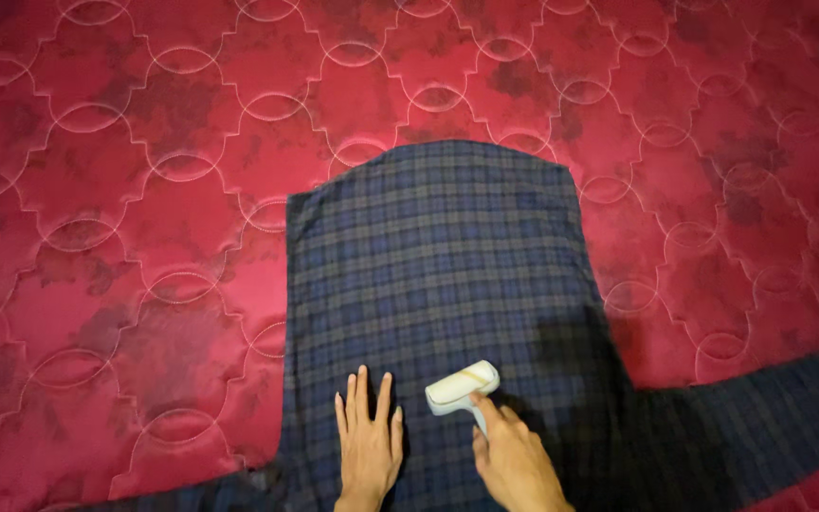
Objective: The person uses a lint roller to remove lint from a blue plaid shirt laid out on a bed. They roll the sticky surface over the shirt's body and sleeves repeatedly to collect debris.
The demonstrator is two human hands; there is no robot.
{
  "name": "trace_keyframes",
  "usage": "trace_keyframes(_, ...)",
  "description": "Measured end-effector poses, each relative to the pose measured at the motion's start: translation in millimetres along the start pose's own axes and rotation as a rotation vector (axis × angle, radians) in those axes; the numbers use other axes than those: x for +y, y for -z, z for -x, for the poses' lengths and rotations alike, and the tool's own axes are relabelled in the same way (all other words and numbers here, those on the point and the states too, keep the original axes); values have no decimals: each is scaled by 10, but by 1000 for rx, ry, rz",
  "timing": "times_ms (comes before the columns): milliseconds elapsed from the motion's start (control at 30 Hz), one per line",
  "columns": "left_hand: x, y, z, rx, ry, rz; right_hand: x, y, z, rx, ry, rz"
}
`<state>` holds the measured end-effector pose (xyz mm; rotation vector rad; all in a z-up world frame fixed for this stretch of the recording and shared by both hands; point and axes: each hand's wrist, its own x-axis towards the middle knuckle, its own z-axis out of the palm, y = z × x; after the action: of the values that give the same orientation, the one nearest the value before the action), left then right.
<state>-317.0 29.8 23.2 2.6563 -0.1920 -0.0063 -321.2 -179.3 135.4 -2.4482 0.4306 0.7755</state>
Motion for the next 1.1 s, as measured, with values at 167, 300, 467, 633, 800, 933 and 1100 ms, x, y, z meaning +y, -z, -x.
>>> trace_keyframes(167,-106,-121,60,21,-47,-126,-132,12,-161,52,7,-57)
trace_keyframes(300,-111,-163,66,30,-47,-162,-426,-29,-423,190,85,-150)
trace_keyframes(467,-123,-159,74,0,-38,-166,-562,45,-485,162,60,-109)
trace_keyframes(633,-118,-167,82,9,-35,-175,-382,186,-415,-18,60,37)
trace_keyframes(800,-115,-155,62,-12,-21,-167,-440,166,-416,46,62,-9)
trace_keyframes(933,-94,-143,58,2,-29,-166,-615,103,-465,159,83,-149)
trace_keyframes(1100,-33,2,1,-15,33,-81,-585,144,-497,84,41,-55)
